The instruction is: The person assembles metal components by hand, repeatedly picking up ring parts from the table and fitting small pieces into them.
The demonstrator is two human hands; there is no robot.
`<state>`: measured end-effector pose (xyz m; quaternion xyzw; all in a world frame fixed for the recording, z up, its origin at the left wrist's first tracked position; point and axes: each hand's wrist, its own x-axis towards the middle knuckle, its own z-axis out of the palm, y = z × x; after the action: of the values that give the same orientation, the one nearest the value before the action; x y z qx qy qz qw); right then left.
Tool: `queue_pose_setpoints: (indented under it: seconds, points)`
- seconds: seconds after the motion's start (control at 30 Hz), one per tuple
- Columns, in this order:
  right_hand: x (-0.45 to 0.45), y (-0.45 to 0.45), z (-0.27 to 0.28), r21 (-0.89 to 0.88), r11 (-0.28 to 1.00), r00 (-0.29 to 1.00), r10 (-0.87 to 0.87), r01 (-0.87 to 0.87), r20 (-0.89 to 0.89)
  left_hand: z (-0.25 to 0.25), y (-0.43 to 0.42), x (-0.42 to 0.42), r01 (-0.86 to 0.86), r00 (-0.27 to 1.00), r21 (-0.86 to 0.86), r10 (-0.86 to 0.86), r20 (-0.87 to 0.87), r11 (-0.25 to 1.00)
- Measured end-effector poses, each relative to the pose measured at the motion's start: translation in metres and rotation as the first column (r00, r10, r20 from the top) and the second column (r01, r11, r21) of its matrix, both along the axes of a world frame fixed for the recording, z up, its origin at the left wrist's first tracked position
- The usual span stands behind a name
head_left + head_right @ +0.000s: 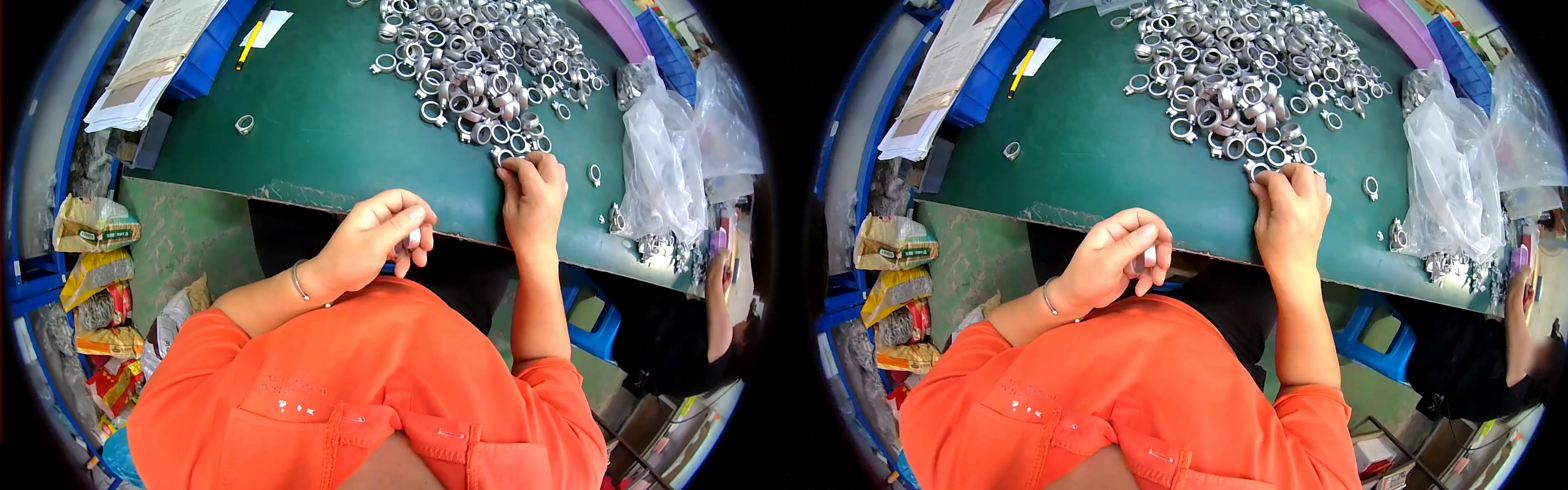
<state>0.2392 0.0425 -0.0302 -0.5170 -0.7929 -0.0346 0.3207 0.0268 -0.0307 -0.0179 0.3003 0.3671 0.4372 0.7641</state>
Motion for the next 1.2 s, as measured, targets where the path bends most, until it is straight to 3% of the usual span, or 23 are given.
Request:
queue_pose_setpoints:
  seconds: [0.03, 0.07, 0.13, 0.2, 0.27, 0.4, 0.5, 0.73, 0.77, 0.9, 0.97, 1.0, 1.03, 1.07, 1.1, 1.17, 1.2]
  points:
    - [-0.003, -0.002, 0.004, 0.001, 1.0, 1.0, 0.003, -0.003, -0.001, 0.0, 0.001, -0.001, -0.003, 1.0, 0.001, 0.003, -0.001, 1.0]
    - [-0.008, -0.009, 0.008, -0.163, 0.983, 0.969, 0.042, -0.084, -0.245, 0.0, 0.001, -0.002, 0.013, 0.997, 0.038, -0.01, -0.073, 0.999]
    - [-0.014, -0.025, 0.006, -0.42, 0.84, 0.753, -0.02, -0.345, -0.657, 0.001, -0.001, -0.006, 0.019, 0.988, 0.063, -0.009, -0.152, 0.998]
    - [-0.022, -0.041, 0.013, -0.507, 0.604, 0.467, -0.239, -0.615, -0.851, 0.004, -0.001, -0.004, 0.0, 0.991, 0.035, 0.004, -0.134, 0.999]
    - [-0.027, -0.047, 0.011, -0.46, 0.531, 0.416, -0.208, -0.712, -0.885, 0.004, -0.002, -0.003, -0.004, 0.991, 0.03, 0.008, -0.133, 1.0]
    - [-0.034, -0.055, 0.01, -0.442, 0.496, 0.386, -0.217, -0.747, -0.897, 0.006, 0.0, -0.003, 0.027, 0.993, 0.053, -0.021, -0.113, 0.998]
    - [-0.035, -0.056, 0.007, -0.442, 0.516, 0.507, -0.017, -0.734, -0.862, 0.006, 0.0, -0.002, 0.029, 0.987, 0.062, -0.019, -0.158, 0.998]
    - [-0.035, -0.055, 0.011, -0.499, 0.503, 0.542, -0.069, -0.706, -0.837, -0.005, -0.003, -0.003, 0.0, 0.935, 0.435, 0.153, -0.318, 0.9]
    - [-0.035, -0.054, 0.01, -0.475, 0.5, 0.496, -0.101, -0.724, -0.863, -0.006, -0.003, -0.003, 0.024, 0.91, 0.52, 0.196, -0.365, 0.854]
    - [-0.038, -0.051, 0.01, -0.431, 0.493, 0.369, -0.222, -0.756, -0.902, -0.007, -0.002, -0.004, 0.07, 0.88, 0.58, 0.224, -0.419, 0.811]
    - [-0.036, -0.05, 0.006, -0.401, 0.488, 0.336, -0.22, -0.775, -0.916, -0.011, -0.001, -0.004, 0.119, 0.86, 0.684, 0.27, -0.434, 0.719]
    - [-0.035, -0.049, 0.005, -0.368, 0.482, 0.301, -0.215, -0.795, -0.929, -0.01, -0.002, -0.002, 0.12, 0.86, 0.684, 0.269, -0.433, 0.72]
    - [-0.038, -0.05, 0.006, -0.369, 0.482, 0.301, -0.215, -0.795, -0.929, -0.009, -0.006, -0.001, 0.034, 0.893, 0.558, 0.226, -0.39, 0.829]
    - [-0.043, -0.051, 0.008, -0.259, 0.527, 0.181, -0.194, -0.809, -0.964, -0.007, -0.008, 0.0, -0.042, 0.921, 0.407, 0.194, -0.338, 0.912]
    - [-0.045, -0.052, 0.009, -0.146, 0.569, 0.06, -0.168, -0.809, -0.984, -0.006, -0.007, -0.002, -0.043, 0.921, 0.407, 0.195, -0.338, 0.912]
    - [-0.043, -0.055, 0.004, -0.108, 0.605, 0.074, -0.082, -0.789, -0.994, -0.003, -0.003, -0.009, 0.021, 0.995, 0.017, -0.02, -0.099, 1.0]
    - [-0.041, -0.055, 0.002, -0.066, 0.639, 0.09, 0.005, -0.767, -0.996, -0.002, -0.003, -0.01, 0.023, 0.995, 0.017, -0.021, -0.098, 1.0]
